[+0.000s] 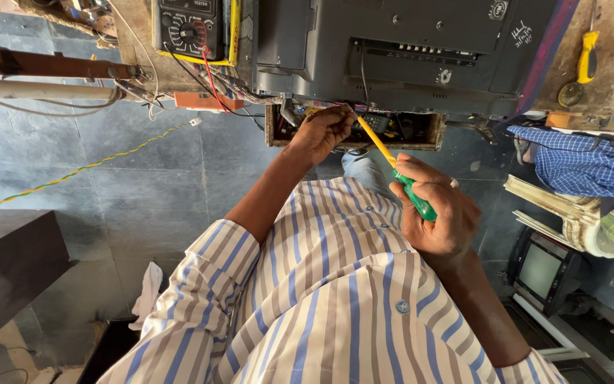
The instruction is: The person uses a screwdriver to remove and replace screws on the back panel of a television. The person handles the television, various screws, and the screwdriver, working on the ports and casing.
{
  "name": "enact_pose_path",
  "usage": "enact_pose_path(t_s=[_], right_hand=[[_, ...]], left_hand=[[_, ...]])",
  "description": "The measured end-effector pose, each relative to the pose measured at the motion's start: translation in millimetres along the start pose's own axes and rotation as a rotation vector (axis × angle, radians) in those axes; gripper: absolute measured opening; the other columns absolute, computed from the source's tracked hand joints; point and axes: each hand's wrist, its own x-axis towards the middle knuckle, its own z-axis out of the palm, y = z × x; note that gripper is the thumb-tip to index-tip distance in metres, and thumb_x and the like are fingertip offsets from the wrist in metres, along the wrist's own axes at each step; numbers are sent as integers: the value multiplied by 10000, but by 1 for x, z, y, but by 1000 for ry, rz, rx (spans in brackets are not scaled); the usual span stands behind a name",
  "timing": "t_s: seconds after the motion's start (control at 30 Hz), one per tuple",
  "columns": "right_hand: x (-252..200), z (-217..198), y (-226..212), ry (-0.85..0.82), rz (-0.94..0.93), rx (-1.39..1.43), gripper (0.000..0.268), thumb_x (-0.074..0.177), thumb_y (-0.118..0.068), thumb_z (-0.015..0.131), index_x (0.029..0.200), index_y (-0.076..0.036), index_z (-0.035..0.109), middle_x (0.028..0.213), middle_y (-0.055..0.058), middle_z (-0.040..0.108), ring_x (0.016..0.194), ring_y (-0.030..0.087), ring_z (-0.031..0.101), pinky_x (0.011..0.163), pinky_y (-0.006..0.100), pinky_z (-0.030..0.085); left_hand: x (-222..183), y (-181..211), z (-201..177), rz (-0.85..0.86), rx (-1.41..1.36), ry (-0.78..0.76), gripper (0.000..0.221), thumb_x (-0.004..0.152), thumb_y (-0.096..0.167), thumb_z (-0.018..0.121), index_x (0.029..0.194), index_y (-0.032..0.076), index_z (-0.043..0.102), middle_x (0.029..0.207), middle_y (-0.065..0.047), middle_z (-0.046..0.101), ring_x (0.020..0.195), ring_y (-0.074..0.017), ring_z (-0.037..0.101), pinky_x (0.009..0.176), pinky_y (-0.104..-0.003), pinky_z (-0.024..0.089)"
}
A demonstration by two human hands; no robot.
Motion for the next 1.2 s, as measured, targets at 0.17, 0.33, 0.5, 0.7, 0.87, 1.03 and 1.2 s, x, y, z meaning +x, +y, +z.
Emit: enact_pose_path(t_s=[0.17, 0.33, 0.5, 0.7, 0.87, 1.03, 1.2], right_hand=[[3, 1, -1, -16, 19, -31, 430, 943, 66, 789, 1161, -10, 425, 1187, 243, 703, 1141, 358, 734, 914, 396, 669], [6, 2, -1, -20, -3, -25, 424, 941, 61, 783, 1161, -7, 427, 1182, 246, 700, 1143, 365, 732, 927, 406, 674], [10, 2, -4, -38, -12, -37, 423, 935, 70, 789, 1148, -3, 430, 1182, 249, 700, 1133, 364, 735, 913, 402, 670], [24, -3, -10, -126, -16, -35, 417, 930, 91, 797, 1145, 10, 450, 1205, 254, 698, 1155, 365, 730, 917, 400, 658], [44, -10, 3, -260, -36, -2, 409, 963, 72, 802, 1222, 12, 490, 1250, 230, 706, 1190, 346, 733, 958, 399, 662], [53, -12, 22, -247, -22, -48, 448, 995, -20, 857, 1288, -5, 518, 1242, 175, 726, 1113, 298, 761, 894, 356, 647], [47, -3, 28, -122, -67, -156, 548, 1032, -136, 923, 1355, 5, 503, 1172, 131, 725, 1008, 263, 773, 829, 334, 612]], left_hand=[[-3, 0, 4, 0, -17, 10, 145, 996, -58, 583, 1102, -66, 681, 1042, -189, 731, 917, -236, 728, 848, -332, 634], [-4, 5, 13, 1, -3, 14, 160, 977, -77, 584, 1105, -101, 676, 1046, -209, 730, 929, -249, 733, 856, -323, 640], [-9, 9, 19, -11, -14, 10, 158, 978, -78, 589, 1106, -107, 677, 1047, -209, 730, 936, -248, 735, 853, -310, 640], [-10, 8, 19, 8, 42, 7, 157, 982, -72, 602, 1115, -95, 682, 1045, -195, 730, 941, -243, 737, 854, -316, 643], [-20, 9, 27, 23, 222, -1, 199, 984, 6, 596, 1147, -51, 694, 1045, -167, 744, 935, -212, 745, 858, -318, 660], [-78, 12, 80, 448, 1179, 149, 190, 936, 87, 688, 1111, 17, 707, 954, -129, 770, 825, -201, 754, 763, -340, 620], [-119, 49, 139, 1204, 1530, -153, 321, 869, 187, 812, 1110, 31, 670, 1027, -106, 694, 940, -298, 696, 793, -410, 577]])
